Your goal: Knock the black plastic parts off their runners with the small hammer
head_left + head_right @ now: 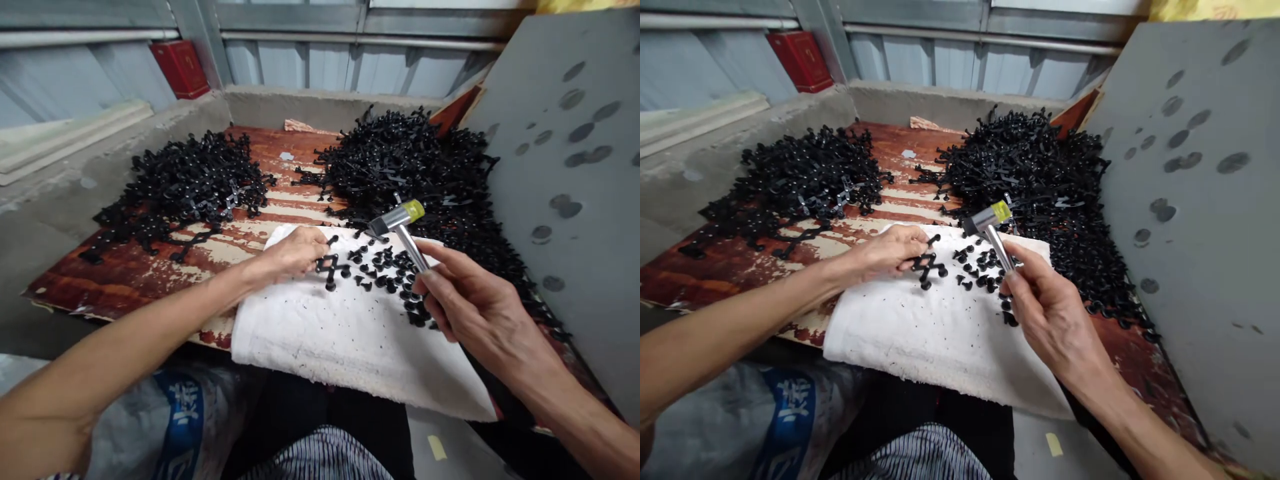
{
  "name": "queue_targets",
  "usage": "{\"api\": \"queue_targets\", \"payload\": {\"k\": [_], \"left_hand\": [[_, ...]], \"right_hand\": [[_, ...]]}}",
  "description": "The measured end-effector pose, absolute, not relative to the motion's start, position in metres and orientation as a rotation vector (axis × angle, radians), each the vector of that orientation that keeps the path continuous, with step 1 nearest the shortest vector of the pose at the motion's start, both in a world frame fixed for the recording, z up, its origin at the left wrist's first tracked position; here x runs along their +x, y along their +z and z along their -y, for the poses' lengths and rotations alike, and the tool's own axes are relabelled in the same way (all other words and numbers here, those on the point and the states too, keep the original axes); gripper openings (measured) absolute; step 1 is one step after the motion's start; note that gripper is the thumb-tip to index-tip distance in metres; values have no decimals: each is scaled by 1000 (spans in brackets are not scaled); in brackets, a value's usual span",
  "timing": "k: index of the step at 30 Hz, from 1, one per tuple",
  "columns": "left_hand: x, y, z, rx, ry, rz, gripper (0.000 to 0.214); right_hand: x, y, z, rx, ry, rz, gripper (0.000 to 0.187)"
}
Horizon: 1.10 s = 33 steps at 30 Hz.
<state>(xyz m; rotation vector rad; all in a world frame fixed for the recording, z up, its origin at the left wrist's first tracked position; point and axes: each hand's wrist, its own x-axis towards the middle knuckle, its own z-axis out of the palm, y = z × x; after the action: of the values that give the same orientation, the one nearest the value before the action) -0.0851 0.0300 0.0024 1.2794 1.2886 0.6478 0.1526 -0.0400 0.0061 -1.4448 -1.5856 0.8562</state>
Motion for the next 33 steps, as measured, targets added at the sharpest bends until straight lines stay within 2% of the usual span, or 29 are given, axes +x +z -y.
{"api": "queue_targets", "payload": {"k": [3,7,14,33], "left_hand": [[-69,2,-16,1440,588,-1273,18],[-55,-1,-17,1590,514,-1268,20],[-52,-12,-24,1577,490,-1248,16],[-46,-13,-25,1568,455,-1281,20]], "right_hand": [[158,-2,66,-1457,1098,1274,45],[162,-18,90,-1461,1228,1116,52],[165,-33,100,-1426,1285,1035,50],[164,-30,95,-1389,1367,908,60]]}}
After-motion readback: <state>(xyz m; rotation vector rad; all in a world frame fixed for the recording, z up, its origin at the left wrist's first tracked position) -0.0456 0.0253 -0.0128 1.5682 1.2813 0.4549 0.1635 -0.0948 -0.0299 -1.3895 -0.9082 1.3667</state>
